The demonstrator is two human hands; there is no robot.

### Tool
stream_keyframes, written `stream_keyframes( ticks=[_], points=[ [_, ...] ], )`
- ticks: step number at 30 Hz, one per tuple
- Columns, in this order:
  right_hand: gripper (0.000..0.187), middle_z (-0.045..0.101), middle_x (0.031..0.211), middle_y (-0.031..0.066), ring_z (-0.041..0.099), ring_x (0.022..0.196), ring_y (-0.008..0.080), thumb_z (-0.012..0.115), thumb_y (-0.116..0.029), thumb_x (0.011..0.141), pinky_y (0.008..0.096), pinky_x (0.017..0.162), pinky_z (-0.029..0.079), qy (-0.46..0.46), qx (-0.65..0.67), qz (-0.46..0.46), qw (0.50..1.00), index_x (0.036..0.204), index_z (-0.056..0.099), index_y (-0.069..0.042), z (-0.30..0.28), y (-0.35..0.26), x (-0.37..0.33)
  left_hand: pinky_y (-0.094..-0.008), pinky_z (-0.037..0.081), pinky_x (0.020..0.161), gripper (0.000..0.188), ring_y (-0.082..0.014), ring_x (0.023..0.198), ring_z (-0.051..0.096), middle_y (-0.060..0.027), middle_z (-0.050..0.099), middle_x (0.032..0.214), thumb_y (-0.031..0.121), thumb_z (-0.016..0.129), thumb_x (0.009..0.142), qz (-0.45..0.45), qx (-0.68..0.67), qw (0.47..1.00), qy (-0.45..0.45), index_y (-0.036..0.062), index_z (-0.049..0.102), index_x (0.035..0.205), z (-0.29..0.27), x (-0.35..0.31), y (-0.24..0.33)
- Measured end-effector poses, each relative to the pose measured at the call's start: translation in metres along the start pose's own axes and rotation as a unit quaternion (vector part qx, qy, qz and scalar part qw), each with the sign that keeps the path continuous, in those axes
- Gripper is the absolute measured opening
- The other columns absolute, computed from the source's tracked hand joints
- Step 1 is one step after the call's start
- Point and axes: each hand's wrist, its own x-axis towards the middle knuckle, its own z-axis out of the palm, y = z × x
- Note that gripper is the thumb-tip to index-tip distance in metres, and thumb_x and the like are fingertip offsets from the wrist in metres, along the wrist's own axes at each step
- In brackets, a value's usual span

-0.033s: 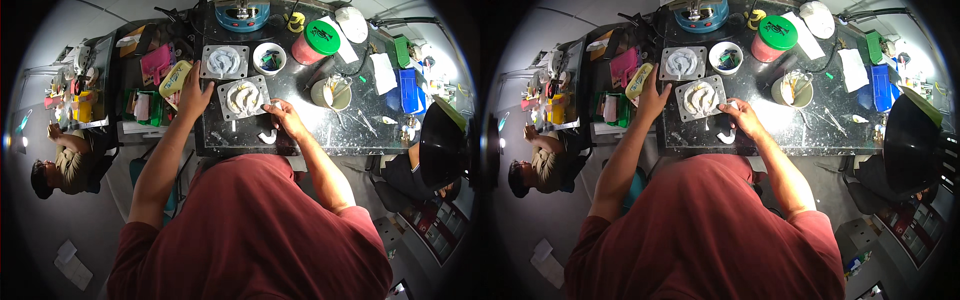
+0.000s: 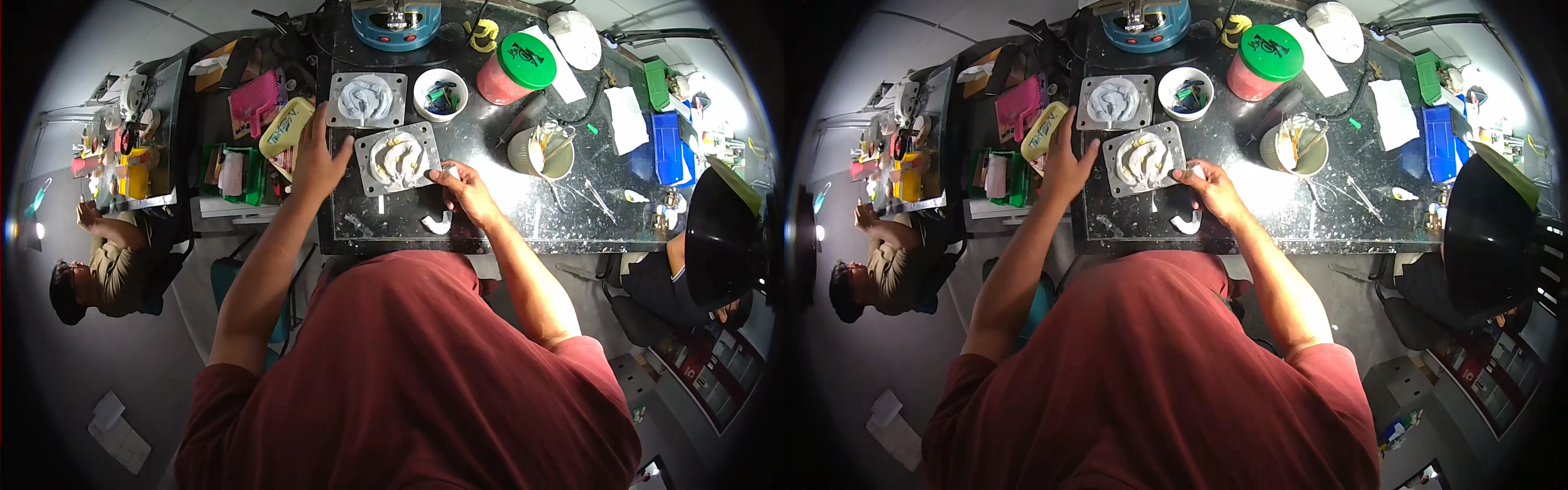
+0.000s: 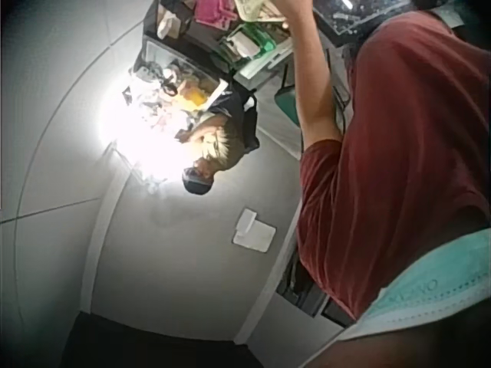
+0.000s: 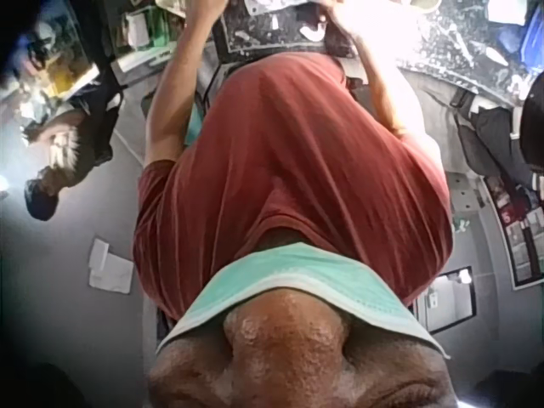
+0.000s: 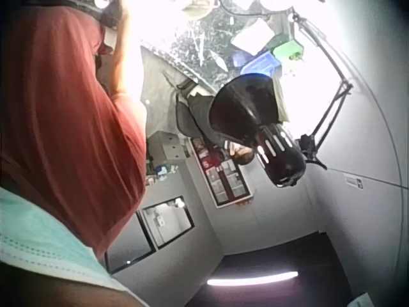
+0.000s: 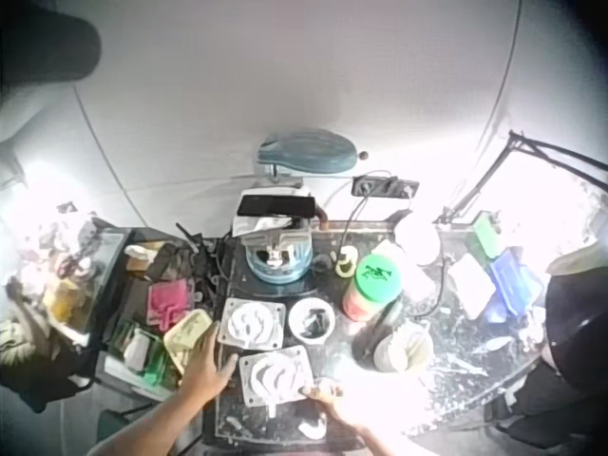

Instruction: The person picks up a metal dental articulator and a white plaster dental model, then fits the model onto the base of the articulator and adjusts the black hinges and screws by hand.

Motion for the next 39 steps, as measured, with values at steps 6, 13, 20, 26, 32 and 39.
stream_keyframes(
  ticks=[6, 13, 20, 26, 32, 39],
  points=[
    [0.028, 0.057, 0.069, -0.0063, 0.047, 0.054, 0.0031, 0.071, -0.035, 0.09, 0.021, 0.048, 0.038, 0.022, -0.058, 0.005, 0.998, 0.096, 0.067, -0.008, 0.008, -0.001, -0.006, -0.0398, 0.041, 0.088, 0.05, -0.0262, 0.1, 0.054, -0.0071, 0.056, 0.11, 0.024, 0.083, 0.075, 0.146, 0.027, 0.989, -0.027, 0.0104, 0.061, 0.118, -0.001, -0.073, 0.039],
    [0.034, 0.056, 0.062, -0.005, 0.043, 0.048, 0.0028, 0.069, -0.041, 0.092, 0.0218, 0.044, 0.034, 0.139, -0.067, -0.039, 0.987, 0.084, 0.065, -0.008, 0.001, 0.02, -0.022, -0.0369, 0.04, 0.079, 0.031, -0.0191, 0.09, 0.055, 0.0026, 0.059, 0.095, 0.02, 0.081, 0.075, 0.167, 0.068, 0.983, 0.017, 0.0147, 0.068, 0.103, 0.022, -0.081, 0.046],
    [0.031, 0.06, 0.067, -0.0013, 0.053, 0.058, 0.0079, 0.074, -0.034, 0.088, 0.0254, 0.053, 0.043, 0.172, -0.17, -0.049, 0.969, 0.084, 0.063, -0.005, -0.013, 0.05, -0.055, -0.0343, 0.038, 0.079, 0.018, -0.0141, 0.083, 0.058, 0.007, 0.06, 0.081, 0.014, 0.081, 0.075, 0.176, 0.071, 0.98, 0.065, 0.0152, 0.067, 0.087, 0.026, -0.081, 0.053],
    [0.084, 0.059, 0.131, 0.0188, 0.066, 0.11, 0.0289, 0.085, -0.034, 0.073, 0.0377, 0.092, 0.053, 0.102, -0.383, -0.125, 0.909, 0.142, 0.044, -0.01, -0.008, 0.047, -0.077, -0.034, 0.038, 0.079, 0.017, -0.0153, 0.082, 0.06, 0.0052, 0.061, 0.082, 0.012, 0.08, 0.076, 0.171, 0.07, 0.98, 0.077, 0.0143, 0.066, 0.086, 0.033, -0.088, 0.055],
    [0.058, 0.061, 0.125, 0.0159, 0.068, 0.105, 0.0285, 0.077, -0.023, 0.082, 0.0411, 0.088, 0.054, 0.072, -0.457, -0.125, 0.878, 0.131, 0.05, -0.007, -0.007, 0.058, -0.076, -0.0354, 0.039, 0.08, 0.016, -0.0178, 0.086, 0.06, 0.0021, 0.061, 0.091, 0.012, 0.075, 0.082, 0.127, 0.083, 0.984, 0.095, 0.0131, 0.067, 0.095, 0.037, -0.098, 0.059],
    [0.058, 0.069, 0.091, 0.0147, 0.07, 0.085, 0.026, 0.083, -0.031, 0.077, 0.0373, 0.073, 0.054, 0.234, -0.364, -0.179, 0.883, 0.124, 0.055, -0.012, -0.035, 0.012, -0.104, -0.0412, 0.042, 0.083, 0.01, -0.0275, 0.092, 0.06, -0.0061, 0.063, 0.094, 0.012, 0.07, 0.088, -0.002, 0.069, 0.986, 0.148, 0.0101, 0.066, 0.096, 0.002, -0.157, 0.029]
  ],
)
